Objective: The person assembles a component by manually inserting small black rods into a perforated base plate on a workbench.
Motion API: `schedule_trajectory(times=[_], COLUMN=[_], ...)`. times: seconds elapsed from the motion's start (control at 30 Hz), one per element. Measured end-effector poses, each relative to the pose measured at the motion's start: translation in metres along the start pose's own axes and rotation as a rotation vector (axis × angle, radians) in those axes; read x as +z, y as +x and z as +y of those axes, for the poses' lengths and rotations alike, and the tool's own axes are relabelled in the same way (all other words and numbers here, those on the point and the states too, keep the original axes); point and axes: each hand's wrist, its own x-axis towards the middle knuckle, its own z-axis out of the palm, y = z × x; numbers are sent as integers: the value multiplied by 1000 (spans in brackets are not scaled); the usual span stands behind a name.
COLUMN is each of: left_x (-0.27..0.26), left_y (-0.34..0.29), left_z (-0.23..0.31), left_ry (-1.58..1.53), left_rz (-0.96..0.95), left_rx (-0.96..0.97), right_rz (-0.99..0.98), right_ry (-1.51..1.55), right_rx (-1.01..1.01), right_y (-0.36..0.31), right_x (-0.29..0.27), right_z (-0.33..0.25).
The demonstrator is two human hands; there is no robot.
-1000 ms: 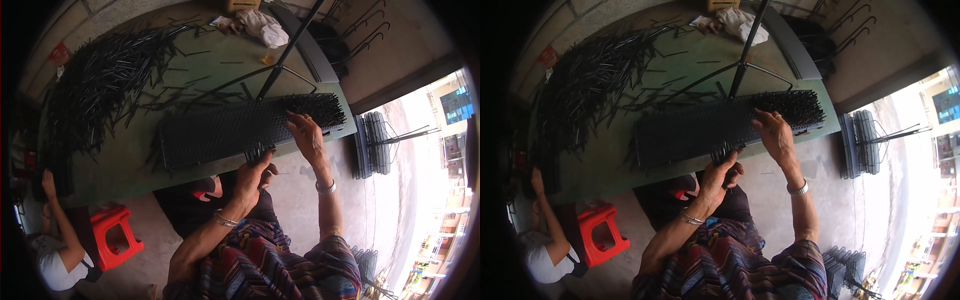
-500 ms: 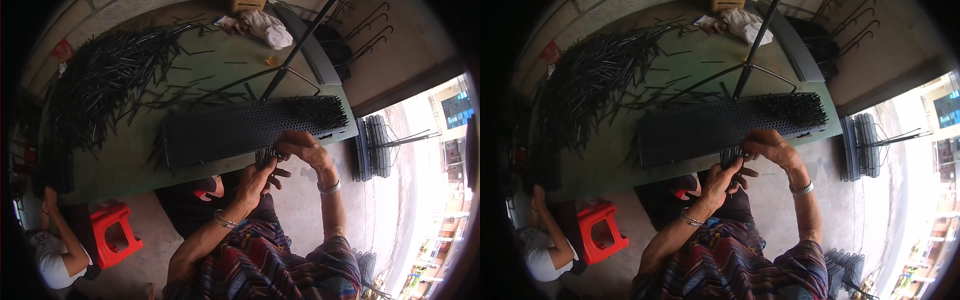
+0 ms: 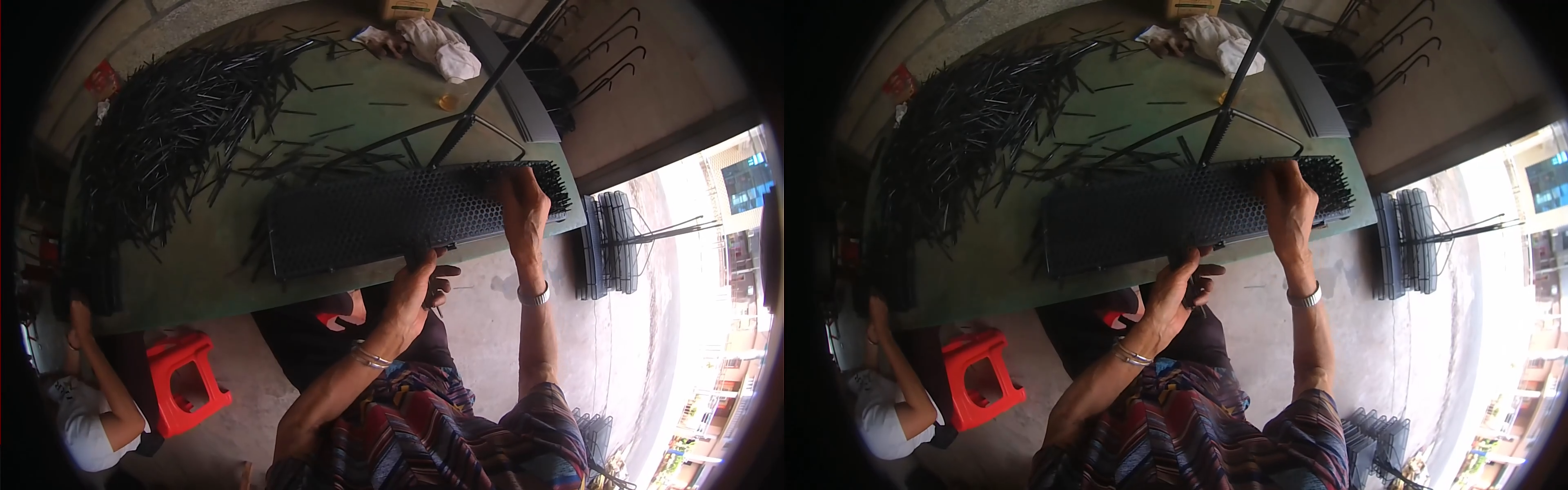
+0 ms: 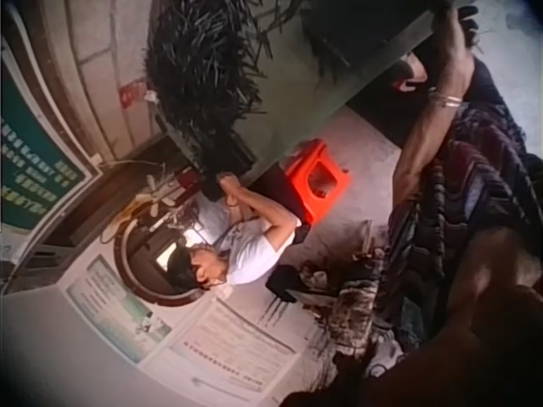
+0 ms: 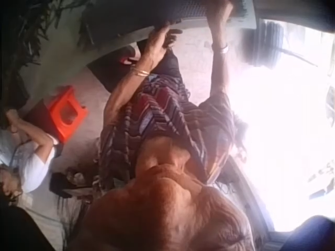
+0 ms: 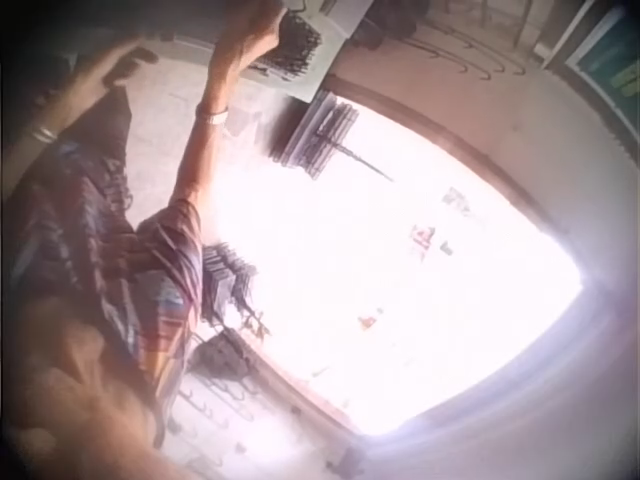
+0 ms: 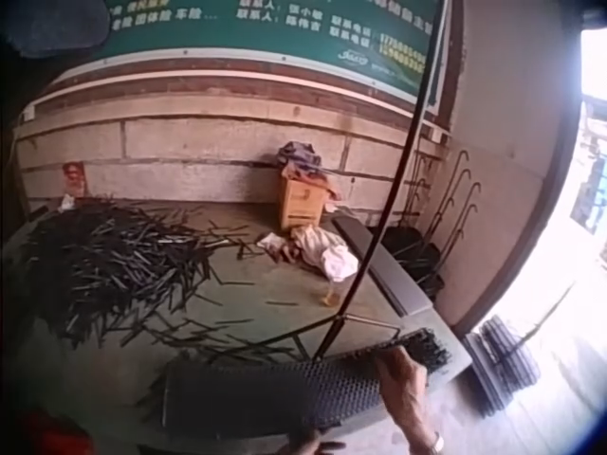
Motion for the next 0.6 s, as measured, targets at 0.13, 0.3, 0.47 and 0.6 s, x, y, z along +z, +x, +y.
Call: schedule_trajectory(times=[0.13, 0.3, 0.47, 0.6], left_x=[-1, 1, 0, -3], left_y=[6, 4, 4, 4], left_z=[-7, -5, -3, -6], left_ry=[-34, -60, -107, -108], left_rz=[52, 52, 6, 31], left_rx=[3, 28, -83, -76], right_rz=[142, 147, 105, 121], right_ry=[-141, -319, -328, -330], right_rx=[-168, -285, -262, -289], right_y=[12, 19, 20, 20], right_x=[15, 24, 24, 27], right_z=[15, 22, 19, 20])
